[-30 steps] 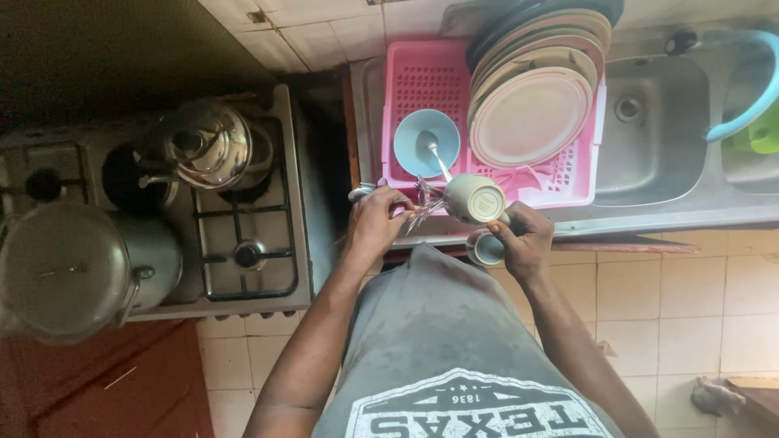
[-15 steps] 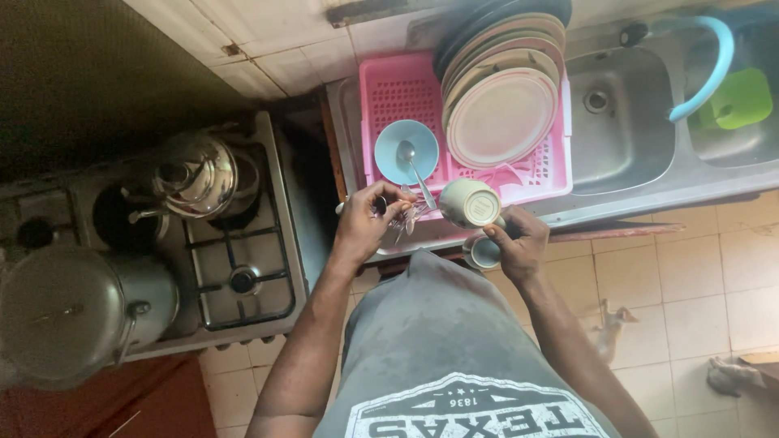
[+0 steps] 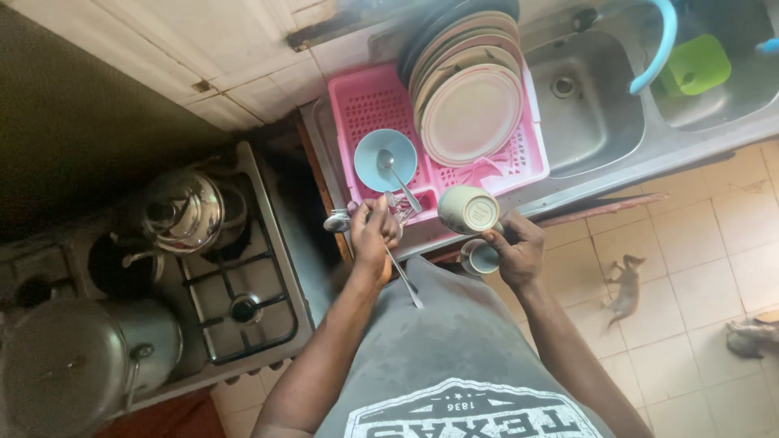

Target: The person takes mugs and spoons from a kitchen area and sets them on a dining table.

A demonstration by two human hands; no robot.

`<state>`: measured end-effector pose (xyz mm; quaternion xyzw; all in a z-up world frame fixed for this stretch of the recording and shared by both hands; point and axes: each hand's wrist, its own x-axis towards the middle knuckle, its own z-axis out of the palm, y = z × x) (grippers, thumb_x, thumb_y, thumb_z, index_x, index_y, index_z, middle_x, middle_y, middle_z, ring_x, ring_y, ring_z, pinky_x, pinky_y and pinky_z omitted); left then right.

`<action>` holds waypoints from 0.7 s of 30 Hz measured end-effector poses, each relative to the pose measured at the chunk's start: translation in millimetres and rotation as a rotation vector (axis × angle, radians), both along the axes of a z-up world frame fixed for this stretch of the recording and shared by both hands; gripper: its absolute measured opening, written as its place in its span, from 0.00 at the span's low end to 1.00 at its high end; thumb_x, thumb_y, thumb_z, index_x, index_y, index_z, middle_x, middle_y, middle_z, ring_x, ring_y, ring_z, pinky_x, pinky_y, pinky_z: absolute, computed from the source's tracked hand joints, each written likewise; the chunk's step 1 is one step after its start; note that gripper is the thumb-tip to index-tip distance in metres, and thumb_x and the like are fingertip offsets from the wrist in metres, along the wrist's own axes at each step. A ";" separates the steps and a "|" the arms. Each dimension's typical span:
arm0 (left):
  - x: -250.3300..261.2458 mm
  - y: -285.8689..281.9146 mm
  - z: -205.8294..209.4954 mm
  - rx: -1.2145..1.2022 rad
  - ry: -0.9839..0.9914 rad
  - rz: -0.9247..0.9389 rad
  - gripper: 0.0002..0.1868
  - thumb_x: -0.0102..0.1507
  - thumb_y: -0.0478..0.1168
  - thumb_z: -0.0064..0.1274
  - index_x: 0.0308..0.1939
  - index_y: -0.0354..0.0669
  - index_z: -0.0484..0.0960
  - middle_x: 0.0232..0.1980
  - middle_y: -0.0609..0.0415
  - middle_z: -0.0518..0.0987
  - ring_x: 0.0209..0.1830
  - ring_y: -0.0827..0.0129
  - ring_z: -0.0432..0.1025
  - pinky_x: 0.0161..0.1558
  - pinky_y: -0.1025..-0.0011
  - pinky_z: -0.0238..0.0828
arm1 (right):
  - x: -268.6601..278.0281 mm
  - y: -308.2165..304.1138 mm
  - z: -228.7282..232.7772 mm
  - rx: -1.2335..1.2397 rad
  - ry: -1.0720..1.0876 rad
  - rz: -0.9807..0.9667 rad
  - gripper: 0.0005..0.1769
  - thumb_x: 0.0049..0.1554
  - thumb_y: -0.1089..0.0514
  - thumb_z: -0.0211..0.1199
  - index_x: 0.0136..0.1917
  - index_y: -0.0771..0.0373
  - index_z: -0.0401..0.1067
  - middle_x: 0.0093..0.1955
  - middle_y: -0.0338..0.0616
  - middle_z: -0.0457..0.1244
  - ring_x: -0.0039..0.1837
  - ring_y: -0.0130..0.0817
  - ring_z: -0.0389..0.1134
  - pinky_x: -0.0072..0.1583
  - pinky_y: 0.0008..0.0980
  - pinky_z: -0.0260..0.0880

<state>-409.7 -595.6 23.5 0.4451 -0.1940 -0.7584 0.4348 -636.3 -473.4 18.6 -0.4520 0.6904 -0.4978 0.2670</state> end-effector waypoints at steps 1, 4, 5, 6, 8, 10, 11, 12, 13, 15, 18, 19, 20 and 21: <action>-3.1 3.7 -4.3 -0.002 0.000 -0.016 0.12 0.71 0.47 0.48 0.38 0.49 0.67 0.21 0.68 0.55 0.17 0.83 0.49 0.18 0.80 0.43 | -0.3 3.4 1.1 -0.002 0.000 -0.016 0.30 0.54 0.36 0.72 0.37 0.64 0.67 0.33 0.34 0.56 0.38 0.24 0.54 0.41 0.29 0.55; -12.6 9.9 -20.1 0.145 0.082 -0.132 0.14 0.72 0.50 0.46 0.38 0.49 0.68 0.20 0.66 0.54 0.17 0.80 0.51 0.19 0.78 0.47 | -2.1 15.8 2.3 -0.004 -0.033 -0.058 0.30 0.55 0.35 0.71 0.37 0.64 0.68 0.33 0.33 0.56 0.39 0.23 0.54 0.41 0.28 0.55; -15.4 10.7 -27.2 0.175 0.121 -0.145 0.12 0.72 0.50 0.46 0.39 0.49 0.68 0.21 0.66 0.55 0.17 0.79 0.52 0.20 0.78 0.48 | -3.5 21.1 1.7 0.011 -0.035 -0.078 0.30 0.55 0.35 0.71 0.37 0.64 0.69 0.33 0.33 0.56 0.38 0.23 0.55 0.41 0.28 0.55; -18.4 12.5 -34.3 0.206 0.159 -0.158 0.11 0.71 0.50 0.46 0.40 0.50 0.68 0.22 0.65 0.56 0.18 0.79 0.53 0.21 0.77 0.49 | -5.2 27.3 1.2 0.026 -0.036 -0.097 0.30 0.54 0.35 0.71 0.37 0.64 0.69 0.33 0.33 0.56 0.38 0.22 0.55 0.41 0.28 0.55; -26.2 15.5 -36.3 0.200 0.155 -0.218 0.09 0.70 0.49 0.46 0.41 0.51 0.69 0.24 0.65 0.58 0.18 0.80 0.53 0.20 0.79 0.47 | -4.8 34.8 12.6 0.013 -0.035 -0.146 0.30 0.54 0.34 0.71 0.37 0.64 0.71 0.33 0.32 0.58 0.38 0.21 0.56 0.41 0.28 0.56; -37.8 15.3 -34.6 0.195 0.150 -0.274 0.07 0.69 0.48 0.47 0.43 0.52 0.70 0.25 0.65 0.60 0.18 0.81 0.52 0.19 0.80 0.44 | -8.9 46.4 12.3 0.001 -0.035 -0.192 0.30 0.54 0.34 0.71 0.38 0.64 0.72 0.34 0.31 0.59 0.39 0.20 0.57 0.41 0.27 0.56; -45.3 15.2 -31.7 0.212 0.138 -0.290 0.09 0.70 0.49 0.47 0.41 0.51 0.71 0.25 0.65 0.60 0.18 0.82 0.52 0.18 0.80 0.43 | -12.5 56.0 6.6 0.001 -0.045 -0.226 0.30 0.54 0.33 0.70 0.38 0.64 0.72 0.34 0.31 0.59 0.39 0.20 0.57 0.40 0.27 0.56; -51.4 15.2 -28.6 0.226 0.124 -0.302 0.12 0.71 0.51 0.47 0.39 0.50 0.71 0.25 0.66 0.59 0.18 0.82 0.51 0.18 0.81 0.43 | -15.0 65.0 0.1 -0.001 -0.058 -0.257 0.31 0.54 0.33 0.70 0.39 0.65 0.72 0.34 0.31 0.59 0.39 0.19 0.57 0.40 0.26 0.56; -59.6 14.2 -23.0 0.225 0.120 -0.323 0.12 0.71 0.51 0.47 0.39 0.50 0.71 0.25 0.66 0.59 0.18 0.82 0.51 0.18 0.81 0.43 | -17.0 72.7 -1.3 -0.004 -0.060 -0.277 0.31 0.54 0.33 0.70 0.39 0.65 0.72 0.34 0.31 0.59 0.39 0.19 0.57 0.40 0.26 0.56; -80.9 11.9 -11.1 0.238 0.102 -0.354 0.21 0.72 0.56 0.46 0.32 0.47 0.70 0.23 0.65 0.57 0.16 0.81 0.50 0.18 0.80 0.43 | -23.4 88.5 -3.9 0.021 -0.081 -0.353 0.31 0.54 0.33 0.71 0.38 0.65 0.71 0.32 0.32 0.58 0.38 0.19 0.56 0.39 0.26 0.55; -115.0 16.8 -17.1 0.153 0.105 -0.542 0.24 0.72 0.56 0.45 0.27 0.46 0.68 0.21 0.65 0.56 0.15 0.80 0.49 0.17 0.78 0.43 | -37.1 108.7 5.2 -0.027 -0.072 -0.436 0.31 0.54 0.33 0.71 0.38 0.64 0.71 0.33 0.31 0.60 0.38 0.18 0.58 0.40 0.24 0.57; -127.6 21.7 -15.0 0.150 0.102 -0.574 0.24 0.72 0.56 0.45 0.27 0.46 0.68 0.21 0.65 0.56 0.15 0.80 0.49 0.17 0.78 0.43 | -41.3 115.7 8.5 -0.033 -0.072 -0.468 0.31 0.54 0.33 0.71 0.38 0.64 0.71 0.33 0.31 0.60 0.38 0.18 0.58 0.40 0.24 0.57; -141.8 27.6 -13.2 0.124 0.102 -0.654 0.23 0.73 0.55 0.45 0.28 0.46 0.67 0.21 0.65 0.56 0.15 0.80 0.49 0.17 0.78 0.43 | -46.0 124.0 12.1 -0.058 -0.113 -0.493 0.31 0.54 0.32 0.71 0.38 0.64 0.71 0.33 0.31 0.61 0.38 0.18 0.59 0.39 0.24 0.59; -156.7 34.3 -11.5 0.098 0.102 -0.733 0.23 0.73 0.53 0.45 0.28 0.46 0.67 0.21 0.65 0.56 0.15 0.80 0.49 0.17 0.78 0.42 | -51.3 132.6 15.6 -0.084 -0.154 -0.517 0.32 0.53 0.32 0.71 0.38 0.64 0.71 0.33 0.31 0.62 0.38 0.18 0.61 0.39 0.24 0.60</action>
